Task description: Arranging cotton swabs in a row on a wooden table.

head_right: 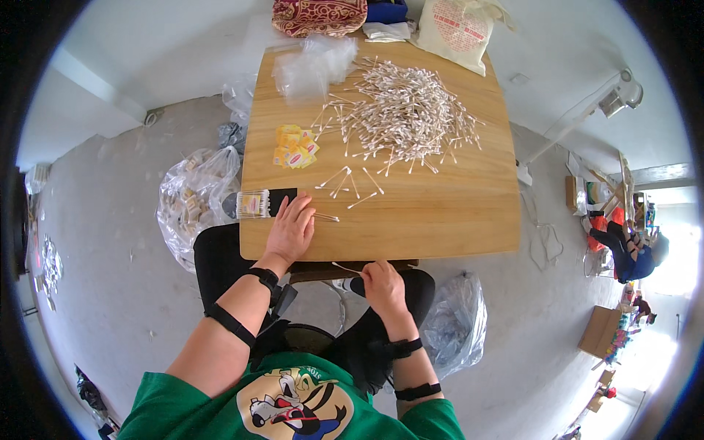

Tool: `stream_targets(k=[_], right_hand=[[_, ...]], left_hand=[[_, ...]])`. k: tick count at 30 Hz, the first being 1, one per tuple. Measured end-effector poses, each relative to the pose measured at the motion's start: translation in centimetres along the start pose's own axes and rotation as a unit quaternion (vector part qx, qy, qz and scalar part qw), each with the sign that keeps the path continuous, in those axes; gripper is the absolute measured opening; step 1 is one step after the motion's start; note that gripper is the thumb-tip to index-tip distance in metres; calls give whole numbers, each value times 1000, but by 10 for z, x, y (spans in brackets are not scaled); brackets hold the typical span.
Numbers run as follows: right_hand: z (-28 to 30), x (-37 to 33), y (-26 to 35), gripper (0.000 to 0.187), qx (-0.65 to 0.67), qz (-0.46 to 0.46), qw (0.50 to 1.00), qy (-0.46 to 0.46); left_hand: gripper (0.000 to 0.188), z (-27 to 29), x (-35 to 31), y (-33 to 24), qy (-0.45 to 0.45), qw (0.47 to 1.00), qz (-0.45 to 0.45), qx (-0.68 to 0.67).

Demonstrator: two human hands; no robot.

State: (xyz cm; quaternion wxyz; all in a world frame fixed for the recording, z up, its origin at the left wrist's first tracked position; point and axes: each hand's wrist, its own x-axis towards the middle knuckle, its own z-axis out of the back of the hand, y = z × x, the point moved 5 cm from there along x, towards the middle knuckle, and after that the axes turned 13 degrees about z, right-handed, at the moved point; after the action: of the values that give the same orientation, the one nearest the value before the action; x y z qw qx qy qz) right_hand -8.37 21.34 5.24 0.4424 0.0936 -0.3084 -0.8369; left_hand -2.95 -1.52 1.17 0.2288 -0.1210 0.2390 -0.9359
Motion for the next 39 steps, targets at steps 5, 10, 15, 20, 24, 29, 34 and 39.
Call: stream_targets(k=[5,10,15,20,24,29,34,39], right_hand=[[-4,21,0,5,5,2,996,-93],[10,85,-37,12,-75,3,986,-151],[5,117,-51,12,-104,-3,989,-106],[-16,100,-37,4,-85,11,991,-107],[-35,101,-13,4,-57,45,989,-129],[-39,121,-5,13,28,-10,990,-135],[-38,152,-4,21,-128,-60,982,-122],[-45,158,-9,17,-176,-74,973,-130]], left_hand=[[20,0,0,2,-11,1000,1,-26],[58,10,2,-4,5,999,36,5],[74,10,5,-5,45,997,61,19],[76,9,5,-3,48,996,63,26],[77,7,5,-2,42,997,55,27],[74,7,5,-3,33,998,52,25],[67,8,6,-4,42,997,56,41],[66,8,6,-4,43,997,58,33]])
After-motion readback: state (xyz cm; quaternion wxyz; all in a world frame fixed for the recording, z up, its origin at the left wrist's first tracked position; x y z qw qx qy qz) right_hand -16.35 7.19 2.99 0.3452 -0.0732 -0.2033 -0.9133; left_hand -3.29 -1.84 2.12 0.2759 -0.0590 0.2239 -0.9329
